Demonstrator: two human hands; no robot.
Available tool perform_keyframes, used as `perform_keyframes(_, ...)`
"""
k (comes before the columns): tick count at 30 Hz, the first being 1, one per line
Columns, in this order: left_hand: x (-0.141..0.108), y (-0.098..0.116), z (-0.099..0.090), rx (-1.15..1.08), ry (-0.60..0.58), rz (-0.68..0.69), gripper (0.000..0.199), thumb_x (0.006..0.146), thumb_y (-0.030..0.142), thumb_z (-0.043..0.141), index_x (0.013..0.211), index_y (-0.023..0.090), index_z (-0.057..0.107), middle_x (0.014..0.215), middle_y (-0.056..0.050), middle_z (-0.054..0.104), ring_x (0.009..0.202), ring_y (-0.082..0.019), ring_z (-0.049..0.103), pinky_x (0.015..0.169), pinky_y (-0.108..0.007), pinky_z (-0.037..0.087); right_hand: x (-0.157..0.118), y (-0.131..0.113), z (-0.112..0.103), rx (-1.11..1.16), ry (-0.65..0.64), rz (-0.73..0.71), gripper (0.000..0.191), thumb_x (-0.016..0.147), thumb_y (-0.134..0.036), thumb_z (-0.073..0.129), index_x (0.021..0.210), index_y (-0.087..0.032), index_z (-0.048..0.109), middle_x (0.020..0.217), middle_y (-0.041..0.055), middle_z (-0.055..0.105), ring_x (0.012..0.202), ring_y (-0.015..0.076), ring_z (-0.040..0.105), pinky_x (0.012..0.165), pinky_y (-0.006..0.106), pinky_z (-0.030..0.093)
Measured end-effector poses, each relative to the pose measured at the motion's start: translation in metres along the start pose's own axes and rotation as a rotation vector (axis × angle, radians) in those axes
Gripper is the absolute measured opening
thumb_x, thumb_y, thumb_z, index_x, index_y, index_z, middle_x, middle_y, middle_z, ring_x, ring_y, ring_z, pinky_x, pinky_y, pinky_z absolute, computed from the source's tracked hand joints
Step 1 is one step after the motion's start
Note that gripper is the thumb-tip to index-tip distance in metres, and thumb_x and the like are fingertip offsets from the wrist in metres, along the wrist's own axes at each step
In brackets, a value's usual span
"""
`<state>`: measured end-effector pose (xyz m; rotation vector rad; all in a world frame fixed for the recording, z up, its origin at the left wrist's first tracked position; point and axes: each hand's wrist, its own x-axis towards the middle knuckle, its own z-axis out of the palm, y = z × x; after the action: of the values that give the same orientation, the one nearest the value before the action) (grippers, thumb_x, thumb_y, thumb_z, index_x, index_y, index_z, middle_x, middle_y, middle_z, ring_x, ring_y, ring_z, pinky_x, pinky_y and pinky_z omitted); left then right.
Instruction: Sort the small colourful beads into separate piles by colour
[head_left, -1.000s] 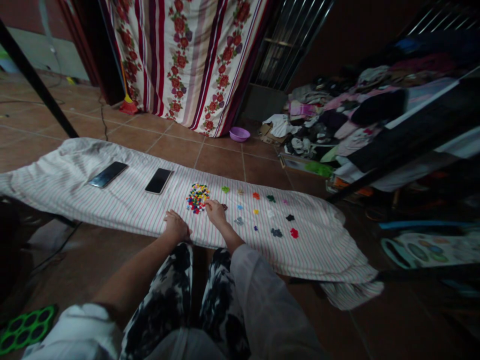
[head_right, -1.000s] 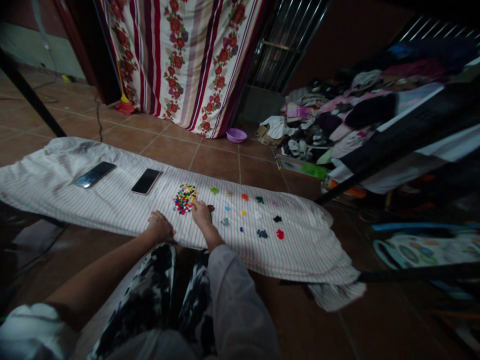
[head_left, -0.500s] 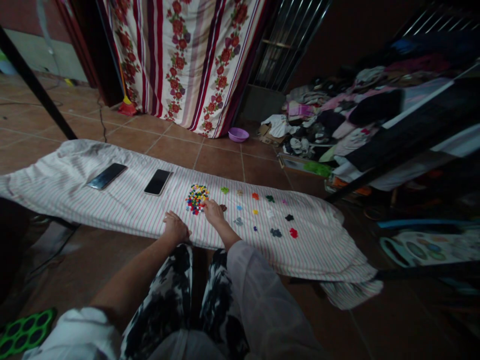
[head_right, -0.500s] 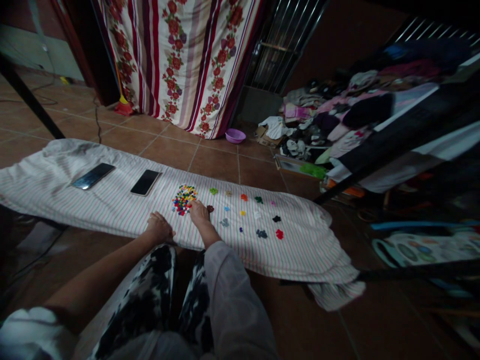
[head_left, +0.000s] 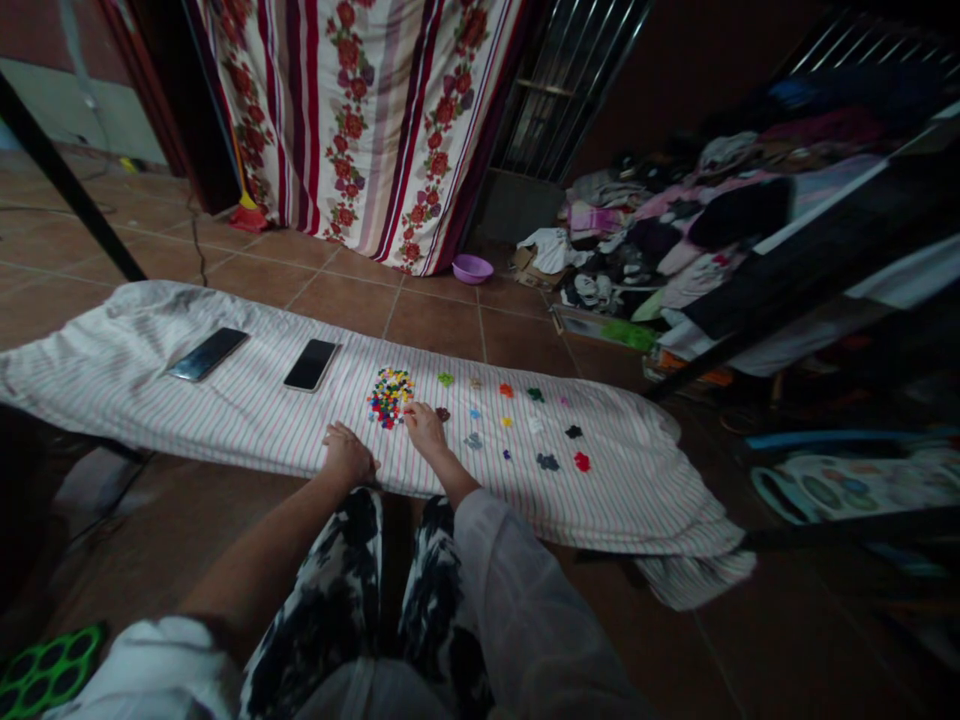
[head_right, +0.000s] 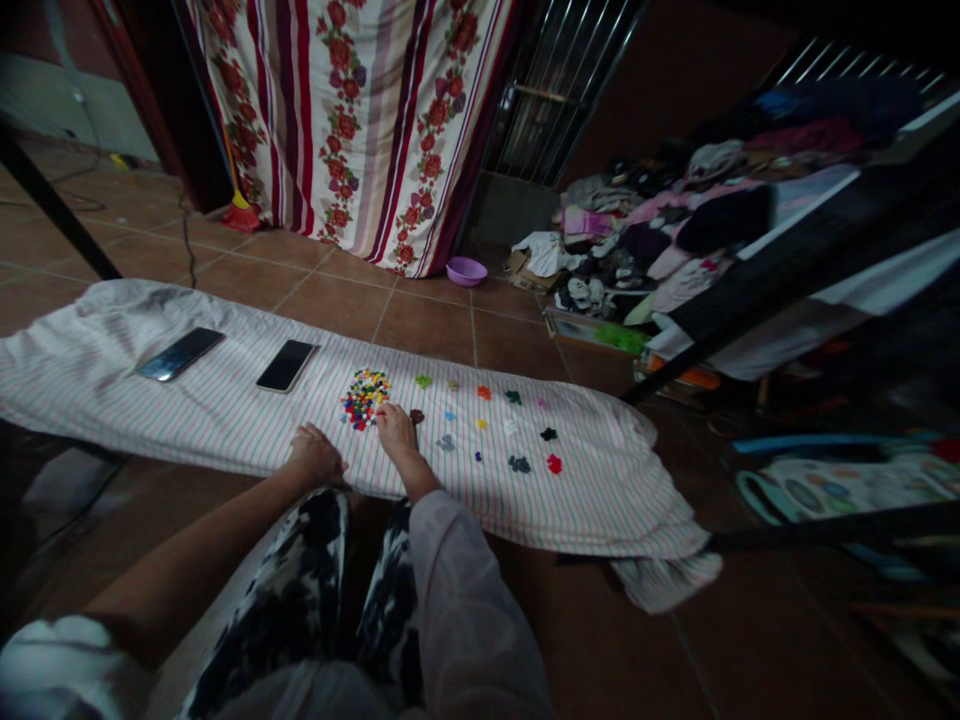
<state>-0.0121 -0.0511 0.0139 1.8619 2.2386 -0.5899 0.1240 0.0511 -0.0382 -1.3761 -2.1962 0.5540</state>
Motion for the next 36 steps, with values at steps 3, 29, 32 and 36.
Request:
perform_keyframes(3,-0.001,0.000,-0.002,-0.003,-0.008,-0.002,0.078,0.082,0.050,0.044,0.135,-0.007,0.038,0.142,-0.040,0.024,0.131,-0.052,0.031,0.092,-0.053,0.038,-0.004,0.003,0.002,0.087,0.034,0.037,0.017,0.086,-0.017,0.049,0.096,-0.022,0.062,0.099,0.0043,0.067,0.092,0.0159,0.061,0.085,0.027,0.045)
perform_keyframes(29,0.001,-0.005,-0.004,-0.019,-0.046,0.058,0.092,0.072,0.075,0.042,0.131,0.005,0.051,0.142,-0.036,0.032,0.128,-0.053,0.034,0.090,-0.057,0.038,-0.046,0.022,-0.029,0.155,0.185,0.095,0.015,0.080,-0.020,0.055,0.092,-0.024,0.063,0.087,-0.0001,0.060,0.077,0.0134,0.059,0.072,0.024,0.046)
perform_keyframes(32,0.008,-0.008,0.003,-0.038,-0.025,0.094,0.097,0.064,0.083,0.042,0.128,0.011,0.056,0.140,-0.034,0.037,0.125,-0.055,0.035,0.089,-0.063,0.035,-0.054,0.036,-0.040,0.152,0.223,0.102,0.014,0.081,-0.021,0.054,0.092,-0.023,0.063,0.087,0.0001,0.061,0.078,0.0135,0.059,0.074,0.025,0.046)
perform_keyframes(36,0.015,-0.010,0.010,-0.056,0.003,0.143,0.094,0.061,0.084,0.044,0.122,0.014,0.062,0.137,-0.031,0.043,0.123,-0.055,0.039,0.089,-0.066,0.033,-0.069,0.063,-0.062,0.144,0.299,0.127,0.014,0.083,-0.023,0.052,0.092,-0.022,0.063,0.089,0.0011,0.062,0.078,0.0143,0.060,0.077,0.028,0.047)
